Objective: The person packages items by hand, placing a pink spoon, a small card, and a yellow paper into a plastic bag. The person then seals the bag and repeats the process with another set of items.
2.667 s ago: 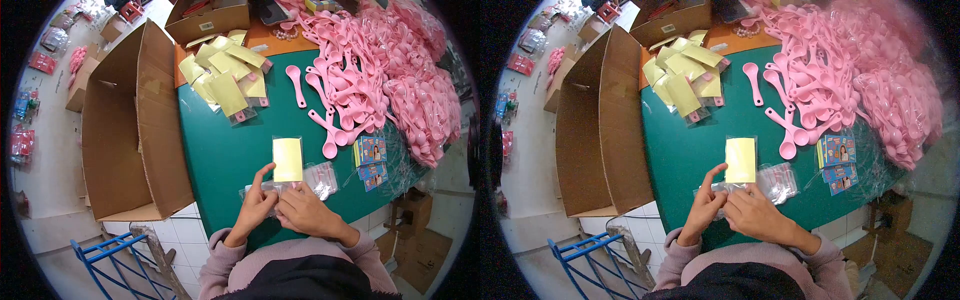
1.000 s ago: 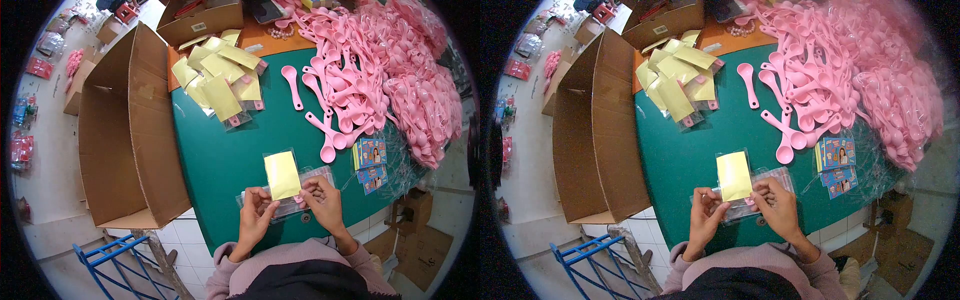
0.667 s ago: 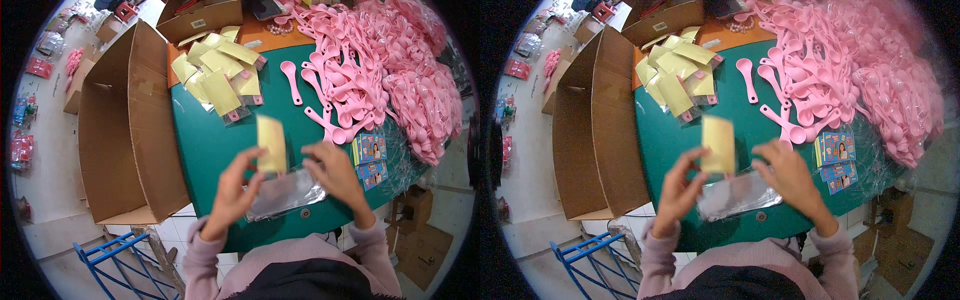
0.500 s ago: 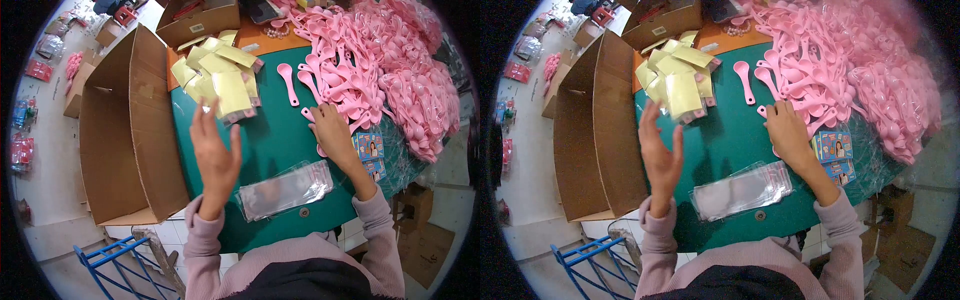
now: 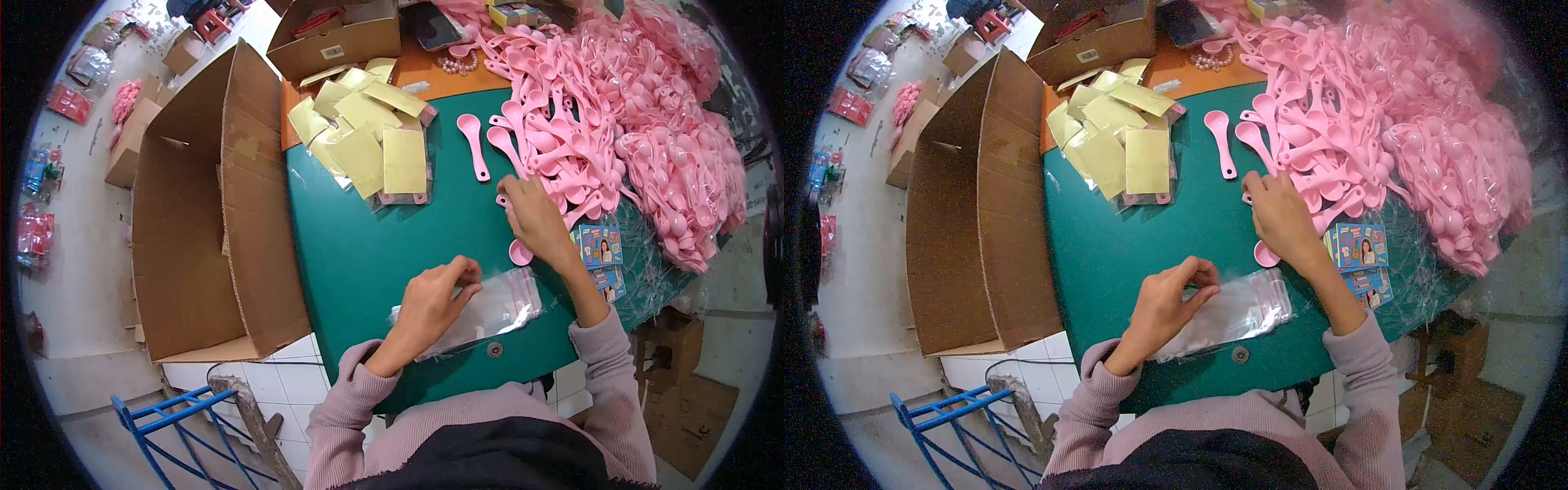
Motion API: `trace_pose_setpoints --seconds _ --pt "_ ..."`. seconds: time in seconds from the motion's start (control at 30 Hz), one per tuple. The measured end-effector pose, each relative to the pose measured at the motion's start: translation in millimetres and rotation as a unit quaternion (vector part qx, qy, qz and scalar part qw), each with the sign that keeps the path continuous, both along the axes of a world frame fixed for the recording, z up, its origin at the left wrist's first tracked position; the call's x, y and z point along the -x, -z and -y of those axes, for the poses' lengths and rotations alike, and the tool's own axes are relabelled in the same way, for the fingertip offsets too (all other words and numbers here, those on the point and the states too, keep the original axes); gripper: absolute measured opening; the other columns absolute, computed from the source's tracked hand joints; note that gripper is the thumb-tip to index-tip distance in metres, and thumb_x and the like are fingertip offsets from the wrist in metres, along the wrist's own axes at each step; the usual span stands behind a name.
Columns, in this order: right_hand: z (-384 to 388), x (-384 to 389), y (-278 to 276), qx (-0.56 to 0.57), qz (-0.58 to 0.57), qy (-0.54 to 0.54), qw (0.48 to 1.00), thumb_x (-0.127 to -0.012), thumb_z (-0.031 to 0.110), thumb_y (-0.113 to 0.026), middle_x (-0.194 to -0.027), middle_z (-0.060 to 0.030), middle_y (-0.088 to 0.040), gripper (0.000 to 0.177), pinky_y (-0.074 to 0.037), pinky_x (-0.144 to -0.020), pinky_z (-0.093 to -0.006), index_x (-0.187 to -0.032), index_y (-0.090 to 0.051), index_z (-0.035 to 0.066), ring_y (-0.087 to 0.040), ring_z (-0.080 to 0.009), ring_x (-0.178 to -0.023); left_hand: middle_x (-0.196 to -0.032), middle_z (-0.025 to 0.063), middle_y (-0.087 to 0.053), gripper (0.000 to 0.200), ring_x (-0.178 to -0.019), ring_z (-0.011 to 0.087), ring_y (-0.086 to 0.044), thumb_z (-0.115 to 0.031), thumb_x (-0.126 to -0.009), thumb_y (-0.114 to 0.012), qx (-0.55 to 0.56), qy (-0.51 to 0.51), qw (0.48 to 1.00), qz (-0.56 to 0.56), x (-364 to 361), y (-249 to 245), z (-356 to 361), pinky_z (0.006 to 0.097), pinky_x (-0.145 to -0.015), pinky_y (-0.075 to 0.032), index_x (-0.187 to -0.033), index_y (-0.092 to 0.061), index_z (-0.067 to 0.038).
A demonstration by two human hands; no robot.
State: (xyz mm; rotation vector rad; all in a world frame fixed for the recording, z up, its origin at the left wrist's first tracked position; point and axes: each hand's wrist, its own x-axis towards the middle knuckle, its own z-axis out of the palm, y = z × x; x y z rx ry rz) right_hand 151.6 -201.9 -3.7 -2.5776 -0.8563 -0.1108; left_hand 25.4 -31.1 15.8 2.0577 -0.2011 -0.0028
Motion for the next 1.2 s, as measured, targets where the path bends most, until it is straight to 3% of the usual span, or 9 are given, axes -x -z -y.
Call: trace_pose_setpoints --seconds 0.13,0.2,0.27,0.33,0.47,0.7,0.87,0.97,1.2 --pt "0 16 -50 -0.120 0.024 -0.008 0.992 -0.076 0.001 -0.055 -0.083 -0.0122 -0.057 0.027 -0.045 -0.070 -0.0349 -0.103 -0.053 0.002 -0.055 -0.0271 -0.082 -0.091 0.0118 -0.064 0.015 -0.079 0.0223 -0.064 -0.005 -0.076 -0.065 -0.001 -0.006 0.999 -0.044 1 -3 -7 0.0289 -0.068 -0.051 -0.085 -0.056 0.000" --pt "5 35 -77 -0.261 -0.114 0.115 0.952 -0.081 0.003 -0.056 -0.079 -0.0088 -0.059 0.022 -0.047 -0.062 -0.0267 -0.103 -0.053 0.002 -0.058 -0.0153 -0.070 -0.092 0.0115 -0.064 0.014 -0.082 0.0215 -0.065 -0.005 -0.076 -0.065 0.003 -0.004 0.999 -0.051 1 -1 -10 0.0289 -0.070 -0.051 -0.085 -0.056 0.001" --pt "11 55 -76 -0.313 -0.113 0.132 0.934 -0.082 0.003 -0.056 -0.076 -0.0071 -0.059 0.021 -0.046 -0.058 -0.0234 -0.103 -0.053 0.001 -0.056 -0.0113 -0.066 -0.092 0.0106 -0.065 0.015 -0.086 0.0188 -0.064 -0.003 -0.078 -0.063 0.093 -0.012 0.995 -0.023 0 9 -10 0.0290 -0.077 -0.051 -0.090 -0.055 0.002" --pt "12 70 -72 -0.429 -0.120 0.155 0.882 -0.082 -0.001 -0.057 -0.074 -0.0048 -0.058 0.019 -0.045 -0.052 -0.0189 -0.100 -0.053 -0.001 -0.055 -0.0064 -0.060 -0.092 0.0101 -0.066 0.019 -0.085 0.0185 -0.064 -0.004 -0.079 -0.062 0.158 -0.009 0.986 -0.054 -1 9 -10 0.0284 -0.072 -0.051 -0.095 -0.054 0.001" --pt "17 81 -66 -0.446 -0.118 0.199 0.865 -0.081 -0.001 -0.059 -0.076 -0.0072 -0.057 0.020 -0.045 -0.052 -0.0182 -0.096 -0.046 -0.001 -0.054 -0.0073 -0.060 -0.092 0.0110 -0.066 0.028 -0.087 0.0152 -0.063 -0.003 -0.081 -0.061 0.289 -0.012 0.941 -0.177 -2 0 -13 0.0253 -0.070 -0.050 -0.106 -0.049 -0.001" --pt "7 87 -69 -0.502 -0.103 0.196 0.836 -0.079 -0.001 -0.063 -0.075 -0.0074 -0.056 0.028 -0.045 -0.051 -0.0182 -0.096 -0.040 0.001 -0.055 -0.0082 -0.059 -0.088 0.0102 -0.067 0.035 -0.081 0.0113 -0.063 -0.006 -0.078 -0.066 0.279 0.014 0.935 -0.217 -5 -7 -19 0.0221 -0.070 -0.048 -0.108 -0.048 -0.003" --pt "9 92 -67 -0.439 -0.080 0.175 0.878 -0.077 -0.001 -0.065 -0.079 -0.0064 -0.053 0.031 -0.045 -0.057 -0.0195 -0.095 -0.040 0.001 -0.056 -0.0092 -0.071 -0.083 0.0088 -0.065 0.041 -0.079 0.0105 -0.061 -0.006 -0.075 -0.070 0.275 0.022 0.929 -0.246 -8 -15 -23 0.0217 -0.070 -0.048 -0.110 -0.049 0.000" --pt "8 93 -65 -0.498 -0.085 0.167 0.847 -0.077 -0.001 -0.065 -0.082 -0.0062 -0.052 0.029 -0.046 -0.061 -0.0203 -0.093 -0.041 0.001 -0.055 -0.0093 -0.075 -0.085 0.0083 -0.065 0.043 -0.079 0.0103 -0.061 -0.006 -0.074 -0.071 0.289 0.032 0.923 -0.253 -10 -14 -24 0.0215 -0.070 -0.048 -0.110 -0.049 0.000" --pt "6 93 -70 -0.450 -0.083 0.143 0.878 -0.076 -0.002 -0.066 -0.080 -0.0068 -0.054 0.028 -0.047 -0.061 -0.0210 -0.092 -0.043 0.000 -0.057 -0.0109 -0.072 -0.092 0.0089 -0.064 0.044 -0.087 0.0119 -0.060 -0.006 -0.076 -0.069 0.295 0.026 0.918 -0.263 -10 -19 -21 0.0240 -0.076 -0.047 -0.114 -0.047 -0.001"
